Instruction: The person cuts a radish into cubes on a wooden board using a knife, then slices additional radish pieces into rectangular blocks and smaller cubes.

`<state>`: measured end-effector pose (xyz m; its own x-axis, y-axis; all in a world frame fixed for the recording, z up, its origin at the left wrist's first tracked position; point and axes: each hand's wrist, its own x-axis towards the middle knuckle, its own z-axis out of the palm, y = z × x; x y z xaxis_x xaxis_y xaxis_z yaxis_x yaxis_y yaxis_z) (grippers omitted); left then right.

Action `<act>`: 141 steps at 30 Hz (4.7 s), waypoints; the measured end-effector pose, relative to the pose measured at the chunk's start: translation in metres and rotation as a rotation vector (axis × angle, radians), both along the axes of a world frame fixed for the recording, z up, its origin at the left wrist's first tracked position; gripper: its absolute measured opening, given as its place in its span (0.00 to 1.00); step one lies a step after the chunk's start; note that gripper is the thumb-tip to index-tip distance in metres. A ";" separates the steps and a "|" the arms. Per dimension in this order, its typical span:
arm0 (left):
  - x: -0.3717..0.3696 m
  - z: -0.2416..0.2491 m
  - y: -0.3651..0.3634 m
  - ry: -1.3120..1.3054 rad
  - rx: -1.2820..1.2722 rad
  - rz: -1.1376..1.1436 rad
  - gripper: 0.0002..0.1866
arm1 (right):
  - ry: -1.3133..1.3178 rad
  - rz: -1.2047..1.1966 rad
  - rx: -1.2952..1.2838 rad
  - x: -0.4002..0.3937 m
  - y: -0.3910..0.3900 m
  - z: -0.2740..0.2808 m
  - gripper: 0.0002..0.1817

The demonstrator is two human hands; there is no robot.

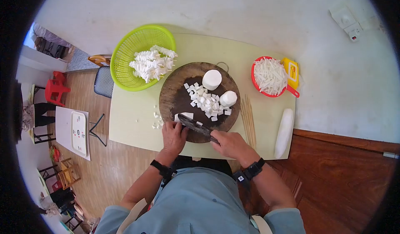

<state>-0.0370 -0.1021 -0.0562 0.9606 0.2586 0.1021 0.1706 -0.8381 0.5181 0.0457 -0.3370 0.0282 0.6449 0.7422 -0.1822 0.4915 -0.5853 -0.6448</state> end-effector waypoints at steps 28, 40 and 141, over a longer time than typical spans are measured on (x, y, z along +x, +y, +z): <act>0.083 0.072 -0.021 0.081 -0.095 -0.583 0.20 | -0.362 0.051 -0.123 0.007 -0.002 0.006 0.18; 0.040 0.060 0.011 -0.352 -0.217 -0.022 0.15 | 0.011 -0.226 0.056 -0.012 -0.019 -0.001 0.19; 0.001 -0.001 -0.001 0.077 -0.034 -0.041 0.18 | -0.108 0.154 -0.097 0.033 0.023 0.017 0.18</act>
<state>-0.0358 -0.1036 -0.0569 0.9751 0.2208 0.0192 0.1768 -0.8272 0.5333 0.0790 -0.3145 0.0454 0.5446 0.8160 -0.1939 0.6432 -0.5547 -0.5278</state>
